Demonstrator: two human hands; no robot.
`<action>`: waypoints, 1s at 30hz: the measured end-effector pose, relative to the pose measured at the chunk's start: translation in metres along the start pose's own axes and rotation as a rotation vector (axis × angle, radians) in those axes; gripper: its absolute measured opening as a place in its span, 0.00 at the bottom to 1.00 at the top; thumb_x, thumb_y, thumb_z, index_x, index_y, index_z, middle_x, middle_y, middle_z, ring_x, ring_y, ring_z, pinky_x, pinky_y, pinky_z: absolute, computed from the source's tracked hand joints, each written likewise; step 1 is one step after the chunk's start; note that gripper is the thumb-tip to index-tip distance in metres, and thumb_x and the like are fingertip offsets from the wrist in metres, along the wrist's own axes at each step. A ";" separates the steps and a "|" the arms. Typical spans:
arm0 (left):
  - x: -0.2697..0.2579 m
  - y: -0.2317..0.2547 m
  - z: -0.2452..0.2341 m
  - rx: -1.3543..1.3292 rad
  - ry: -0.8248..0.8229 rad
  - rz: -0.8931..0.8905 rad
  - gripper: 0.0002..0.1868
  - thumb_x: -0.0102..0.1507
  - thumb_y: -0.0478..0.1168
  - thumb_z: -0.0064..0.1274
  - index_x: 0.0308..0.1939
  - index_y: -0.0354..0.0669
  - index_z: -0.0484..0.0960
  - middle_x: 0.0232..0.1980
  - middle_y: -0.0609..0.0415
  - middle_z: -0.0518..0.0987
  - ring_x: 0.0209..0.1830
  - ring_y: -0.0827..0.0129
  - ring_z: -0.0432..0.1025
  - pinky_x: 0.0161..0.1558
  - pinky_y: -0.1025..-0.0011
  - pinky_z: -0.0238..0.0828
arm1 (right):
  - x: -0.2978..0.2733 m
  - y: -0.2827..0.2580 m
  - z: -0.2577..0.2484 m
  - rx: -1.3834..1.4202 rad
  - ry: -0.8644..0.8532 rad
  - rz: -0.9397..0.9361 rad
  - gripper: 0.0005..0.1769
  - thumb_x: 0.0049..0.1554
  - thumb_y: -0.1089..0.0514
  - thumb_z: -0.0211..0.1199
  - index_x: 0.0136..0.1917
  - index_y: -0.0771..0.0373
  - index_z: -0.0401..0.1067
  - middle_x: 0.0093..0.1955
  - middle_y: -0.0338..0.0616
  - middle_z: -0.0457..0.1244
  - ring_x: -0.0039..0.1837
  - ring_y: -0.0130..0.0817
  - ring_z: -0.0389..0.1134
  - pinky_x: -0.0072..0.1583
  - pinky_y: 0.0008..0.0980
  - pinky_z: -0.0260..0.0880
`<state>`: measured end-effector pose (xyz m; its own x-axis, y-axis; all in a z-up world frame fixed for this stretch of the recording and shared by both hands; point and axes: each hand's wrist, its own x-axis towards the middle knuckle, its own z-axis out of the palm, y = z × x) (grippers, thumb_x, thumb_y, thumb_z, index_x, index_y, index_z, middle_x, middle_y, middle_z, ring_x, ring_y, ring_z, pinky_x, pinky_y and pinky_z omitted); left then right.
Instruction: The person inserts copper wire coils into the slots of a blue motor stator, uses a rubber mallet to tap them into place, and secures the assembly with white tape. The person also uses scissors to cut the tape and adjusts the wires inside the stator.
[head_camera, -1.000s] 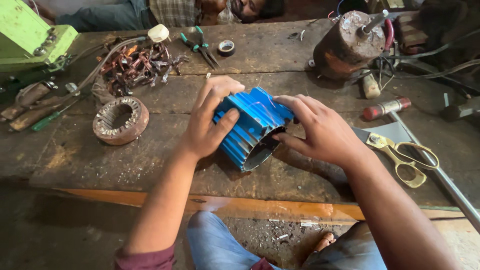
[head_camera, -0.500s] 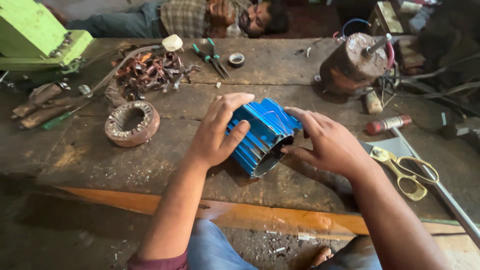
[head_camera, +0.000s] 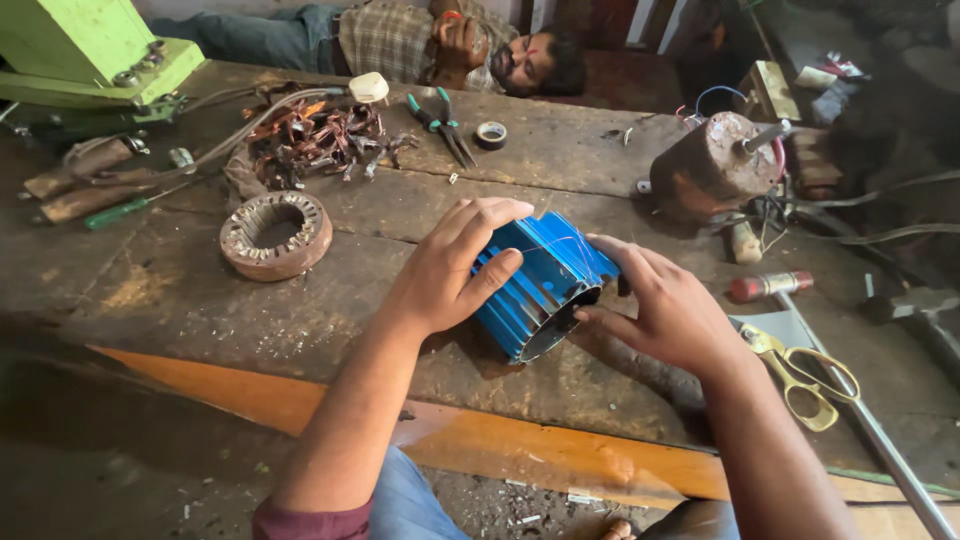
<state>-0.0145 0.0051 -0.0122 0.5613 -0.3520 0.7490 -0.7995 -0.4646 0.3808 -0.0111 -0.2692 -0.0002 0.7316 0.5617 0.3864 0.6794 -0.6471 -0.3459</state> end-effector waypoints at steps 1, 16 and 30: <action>0.000 0.000 0.001 0.003 0.006 0.002 0.21 0.75 0.51 0.47 0.66 0.44 0.72 0.64 0.46 0.78 0.66 0.50 0.72 0.68 0.58 0.67 | 0.000 0.000 -0.002 0.000 0.019 -0.034 0.43 0.48 0.45 0.73 0.72 0.59 0.62 0.52 0.49 0.66 0.49 0.43 0.69 0.52 0.40 0.71; -0.032 0.053 0.024 0.268 0.101 -0.091 0.50 0.59 0.64 0.58 0.78 0.50 0.57 0.80 0.33 0.52 0.77 0.35 0.55 0.74 0.40 0.53 | -0.003 0.004 0.004 0.089 0.204 -0.164 0.36 0.51 0.52 0.71 0.70 0.62 0.65 0.69 0.57 0.60 0.70 0.55 0.62 0.67 0.46 0.64; -0.038 0.052 0.041 0.248 0.145 -0.162 0.48 0.56 0.44 0.62 0.78 0.53 0.58 0.79 0.32 0.52 0.75 0.31 0.54 0.72 0.41 0.54 | -0.011 0.024 0.022 0.636 0.309 -0.224 0.11 0.54 0.68 0.72 0.48 0.61 0.73 0.64 0.48 0.67 0.65 0.36 0.68 0.65 0.35 0.69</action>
<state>-0.0690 -0.0385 -0.0431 0.6266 -0.1464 0.7655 -0.6155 -0.6954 0.3709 -0.0014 -0.2792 -0.0314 0.5865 0.4133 0.6966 0.7803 -0.0577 -0.6228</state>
